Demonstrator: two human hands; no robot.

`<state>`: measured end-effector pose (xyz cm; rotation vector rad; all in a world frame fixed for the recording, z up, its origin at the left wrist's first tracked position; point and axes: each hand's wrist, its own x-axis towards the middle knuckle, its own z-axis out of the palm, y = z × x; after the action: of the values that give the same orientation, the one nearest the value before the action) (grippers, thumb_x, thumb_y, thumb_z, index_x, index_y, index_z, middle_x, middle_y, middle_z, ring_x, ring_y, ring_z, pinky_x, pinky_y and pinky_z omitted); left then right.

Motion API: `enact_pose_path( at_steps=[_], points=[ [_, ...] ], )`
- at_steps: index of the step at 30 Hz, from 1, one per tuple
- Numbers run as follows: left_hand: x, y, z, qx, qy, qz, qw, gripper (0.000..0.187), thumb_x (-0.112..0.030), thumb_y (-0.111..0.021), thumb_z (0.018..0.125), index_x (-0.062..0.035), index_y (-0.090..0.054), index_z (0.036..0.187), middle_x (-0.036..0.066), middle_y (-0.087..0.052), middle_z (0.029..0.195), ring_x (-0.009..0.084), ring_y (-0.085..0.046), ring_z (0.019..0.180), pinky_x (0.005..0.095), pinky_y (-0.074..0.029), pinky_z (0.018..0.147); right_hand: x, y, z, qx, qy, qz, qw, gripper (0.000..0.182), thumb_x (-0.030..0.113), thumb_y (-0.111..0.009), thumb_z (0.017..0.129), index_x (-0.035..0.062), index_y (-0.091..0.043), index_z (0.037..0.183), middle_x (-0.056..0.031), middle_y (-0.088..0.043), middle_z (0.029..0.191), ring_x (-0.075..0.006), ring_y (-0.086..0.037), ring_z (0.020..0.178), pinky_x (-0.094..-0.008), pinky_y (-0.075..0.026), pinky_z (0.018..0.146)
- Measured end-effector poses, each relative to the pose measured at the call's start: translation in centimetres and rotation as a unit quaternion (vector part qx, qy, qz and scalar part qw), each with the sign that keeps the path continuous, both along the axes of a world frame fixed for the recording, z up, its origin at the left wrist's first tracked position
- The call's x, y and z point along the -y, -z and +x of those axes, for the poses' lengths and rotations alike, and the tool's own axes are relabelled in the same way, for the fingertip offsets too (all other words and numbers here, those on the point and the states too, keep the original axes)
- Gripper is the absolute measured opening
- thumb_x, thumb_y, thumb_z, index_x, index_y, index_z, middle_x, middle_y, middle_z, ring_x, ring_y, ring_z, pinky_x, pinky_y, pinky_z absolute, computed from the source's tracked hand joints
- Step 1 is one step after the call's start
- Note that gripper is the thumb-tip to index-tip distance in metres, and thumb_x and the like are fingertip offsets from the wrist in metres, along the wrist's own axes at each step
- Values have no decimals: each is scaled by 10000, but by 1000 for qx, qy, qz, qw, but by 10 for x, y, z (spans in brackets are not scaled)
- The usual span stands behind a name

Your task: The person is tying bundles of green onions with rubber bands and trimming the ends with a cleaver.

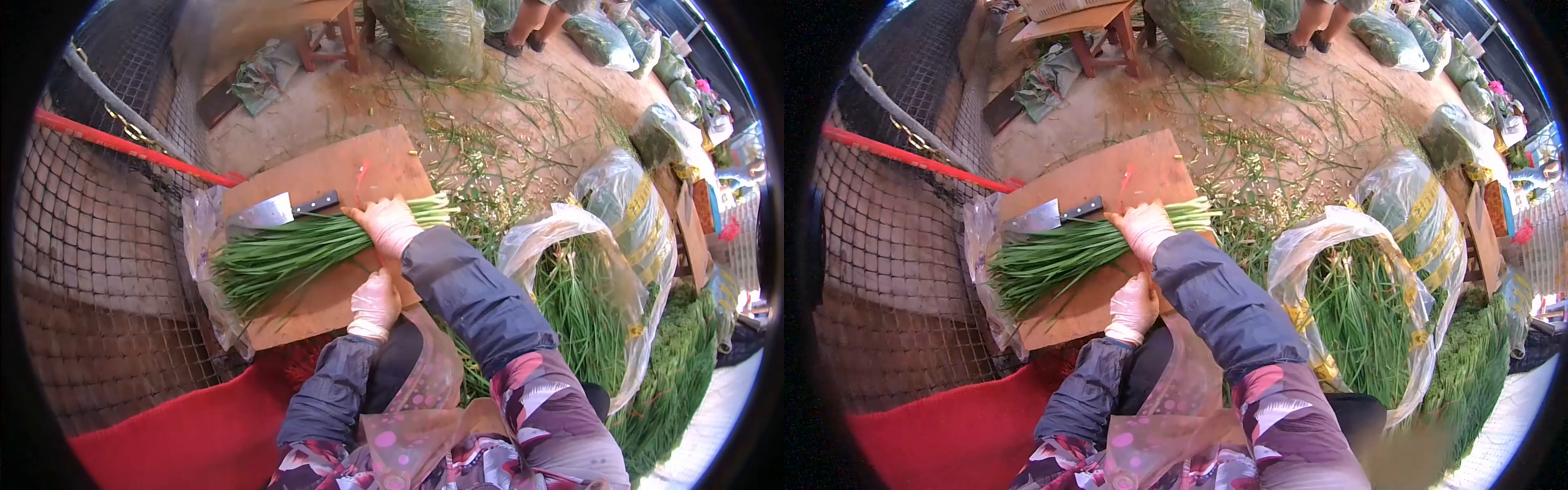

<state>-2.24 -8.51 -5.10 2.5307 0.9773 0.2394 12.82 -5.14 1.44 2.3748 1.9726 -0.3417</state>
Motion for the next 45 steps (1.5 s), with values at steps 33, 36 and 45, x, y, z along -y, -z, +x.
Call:
enact_pose_path(
  at_steps=[33, 36, 45],
  points=[
    [98, -159, 32, 295, 334, -8, 895, 509, -168, -718, 786, -26, -529, 1237, 201, -532, 1248, 381, -514, 1150, 481, -397, 993, 573, 197, -185, -344, 780, 46, 520, 410, 440, -641, 857, 39, -700, 914, -78, -630, 753, -183, -590, 725, -323, -485, 642],
    [110, -114, 33, 244, 280, -118, 921, 494, -192, -719, 801, -9, -533, 1220, 213, -545, 1226, 373, -531, 1137, 417, -420, 983, 584, 202, -195, -358, 818, 57, 446, 400, 430, -638, 859, 40, -694, 929, -80, -629, 767, -183, -590, 732, -325, -486, 643],
    [125, -65, 53, 110, 295, -135, 939, 517, -287, -697, 837, -18, -525, 1243, 203, -536, 1263, 355, -514, 1180, 395, -419, 991, 579, 249, -177, -398, 836, 91, 366, 374, 399, -632, 864, 44, -675, 973, -85, -629, 809, -185, -589, 753, -330, -488, 646]
  ],
)
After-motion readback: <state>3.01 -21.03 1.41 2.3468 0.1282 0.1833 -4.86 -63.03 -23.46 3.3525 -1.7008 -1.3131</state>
